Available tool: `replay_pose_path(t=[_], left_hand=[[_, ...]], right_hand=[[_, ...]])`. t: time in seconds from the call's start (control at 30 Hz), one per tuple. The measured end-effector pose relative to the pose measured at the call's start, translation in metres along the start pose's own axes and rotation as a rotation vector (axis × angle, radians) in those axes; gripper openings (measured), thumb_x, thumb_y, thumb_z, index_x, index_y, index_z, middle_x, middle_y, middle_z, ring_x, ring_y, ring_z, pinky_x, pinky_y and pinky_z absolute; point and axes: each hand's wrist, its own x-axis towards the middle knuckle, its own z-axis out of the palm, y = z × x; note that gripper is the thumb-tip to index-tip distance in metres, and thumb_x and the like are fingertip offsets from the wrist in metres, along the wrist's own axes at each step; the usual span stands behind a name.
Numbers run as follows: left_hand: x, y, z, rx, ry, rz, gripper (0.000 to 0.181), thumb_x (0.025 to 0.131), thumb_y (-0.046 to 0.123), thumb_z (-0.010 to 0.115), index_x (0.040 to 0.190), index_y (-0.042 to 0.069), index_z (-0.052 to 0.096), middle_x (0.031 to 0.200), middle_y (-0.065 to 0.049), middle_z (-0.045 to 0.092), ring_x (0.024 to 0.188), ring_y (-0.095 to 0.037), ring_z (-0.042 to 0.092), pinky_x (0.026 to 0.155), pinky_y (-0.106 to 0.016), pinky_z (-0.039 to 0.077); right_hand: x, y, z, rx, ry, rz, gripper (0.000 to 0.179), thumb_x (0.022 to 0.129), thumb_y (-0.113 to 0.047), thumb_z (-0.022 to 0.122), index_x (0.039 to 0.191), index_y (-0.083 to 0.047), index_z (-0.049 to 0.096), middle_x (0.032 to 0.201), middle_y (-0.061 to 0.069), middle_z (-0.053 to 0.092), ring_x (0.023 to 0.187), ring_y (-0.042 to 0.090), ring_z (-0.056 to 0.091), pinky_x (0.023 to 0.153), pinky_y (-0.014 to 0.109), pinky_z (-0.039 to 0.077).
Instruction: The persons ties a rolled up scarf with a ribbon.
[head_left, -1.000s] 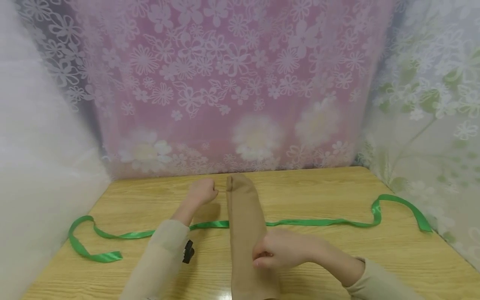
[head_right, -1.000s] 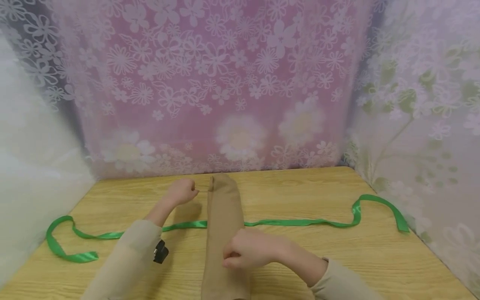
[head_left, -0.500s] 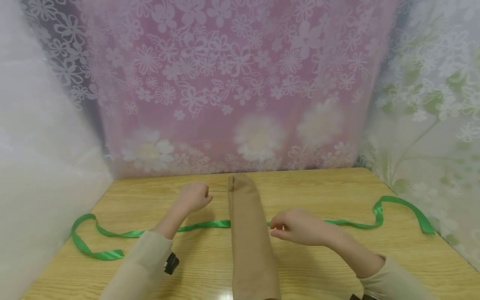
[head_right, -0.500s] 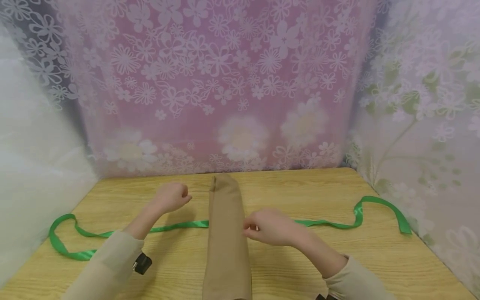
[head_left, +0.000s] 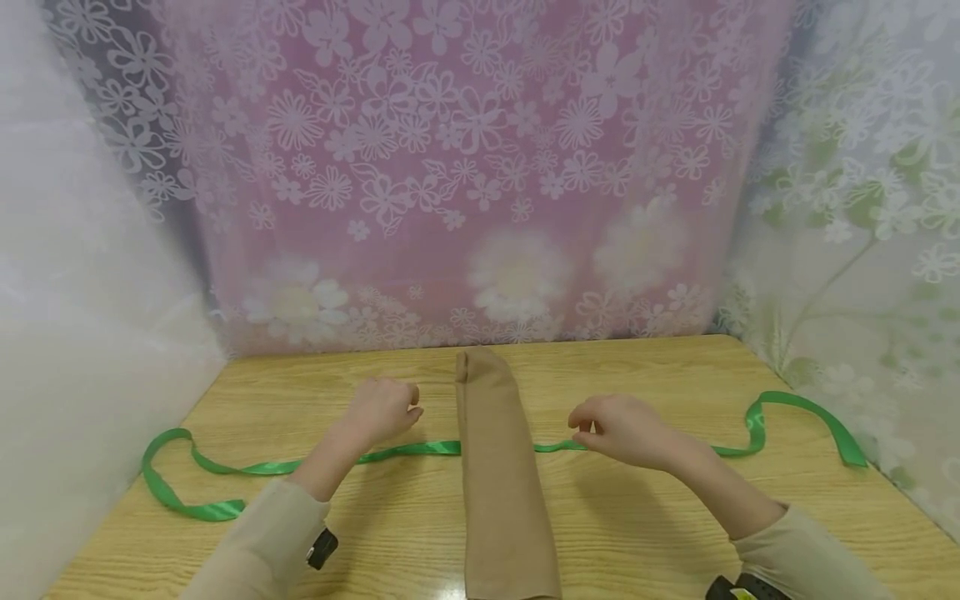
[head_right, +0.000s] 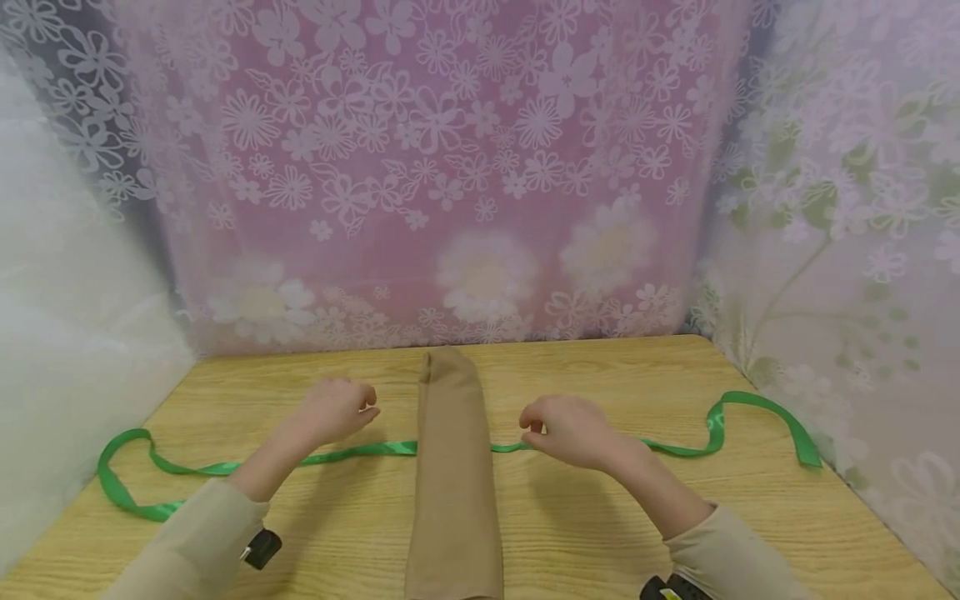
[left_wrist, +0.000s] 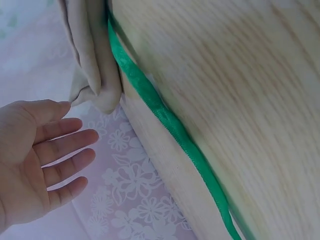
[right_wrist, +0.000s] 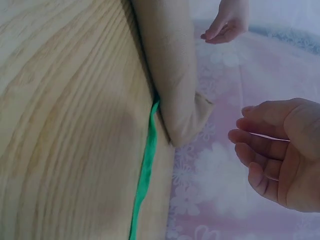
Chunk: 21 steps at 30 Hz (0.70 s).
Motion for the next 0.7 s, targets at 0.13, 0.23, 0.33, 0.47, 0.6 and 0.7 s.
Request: replay_pose_path(t=[0.13, 0.23, 0.33, 0.47, 0.6, 0.7], left_hand=[[-0.001, 0.004, 0.002, 0.044, -0.025, 0.029, 0.012, 0.086, 0.023, 0.066, 0.081, 0.013, 0.072, 0.072, 0.001, 0.066, 0.060, -0.013, 0.056, 0.068, -0.038, 0.048], [-0.002, 0.008, 0.003, 0.055, -0.029, 0.049, 0.013, 0.084, 0.024, 0.069, 0.077, 0.012, 0.071, 0.071, 0.000, 0.065, 0.062, -0.016, 0.055, 0.069, -0.040, 0.045], [-0.004, 0.011, 0.005, 0.074, -0.023, 0.061, 0.017, 0.081, 0.027, 0.071, 0.077, 0.010, 0.069, 0.071, -0.001, 0.063, 0.063, -0.019, 0.053, 0.065, -0.039, 0.043], [-0.007, 0.011, 0.011, 0.145, -0.035, 0.069, 0.026, 0.080, 0.036, 0.072, 0.084, 0.010, 0.069, 0.073, 0.000, 0.061, 0.064, -0.017, 0.050, 0.064, -0.034, 0.042], [-0.009, 0.011, 0.015, 0.198, -0.047, 0.094, 0.030, 0.079, 0.040, 0.071, 0.086, 0.011, 0.069, 0.069, 0.003, 0.057, 0.060, -0.013, 0.042, 0.061, -0.028, 0.036], [-0.011, 0.011, 0.016, 0.206, -0.045, 0.134, 0.025, 0.078, 0.038, 0.073, 0.078, 0.013, 0.069, 0.064, 0.006, 0.052, 0.059, -0.011, 0.038, 0.060, -0.026, 0.033]], right_hand=[[0.000, 0.007, 0.003, -0.008, 0.020, 0.023, 0.013, 0.083, -0.010, 0.068, 0.096, -0.007, 0.069, 0.083, -0.004, 0.064, 0.067, 0.005, 0.056, 0.055, 0.020, 0.044], [0.000, 0.012, 0.006, -0.022, 0.020, 0.034, 0.013, 0.082, -0.009, 0.068, 0.095, -0.007, 0.069, 0.083, -0.003, 0.064, 0.067, 0.006, 0.057, 0.054, 0.020, 0.044], [0.000, 0.017, 0.009, -0.045, 0.019, 0.054, 0.013, 0.081, -0.010, 0.069, 0.094, -0.007, 0.069, 0.082, -0.002, 0.064, 0.067, 0.009, 0.058, 0.054, 0.021, 0.045], [-0.002, 0.025, 0.014, -0.088, 0.006, 0.074, 0.013, 0.080, -0.010, 0.070, 0.092, -0.006, 0.068, 0.083, 0.002, 0.065, 0.071, 0.017, 0.061, 0.057, 0.027, 0.048], [-0.003, 0.033, 0.018, -0.120, -0.046, 0.106, 0.016, 0.080, -0.013, 0.071, 0.092, -0.004, 0.068, 0.083, 0.005, 0.066, 0.074, 0.020, 0.062, 0.060, 0.032, 0.051], [-0.005, 0.038, 0.022, -0.137, -0.108, 0.134, 0.012, 0.079, -0.014, 0.072, 0.087, -0.006, 0.068, 0.083, 0.004, 0.066, 0.075, 0.020, 0.062, 0.063, 0.034, 0.051]])
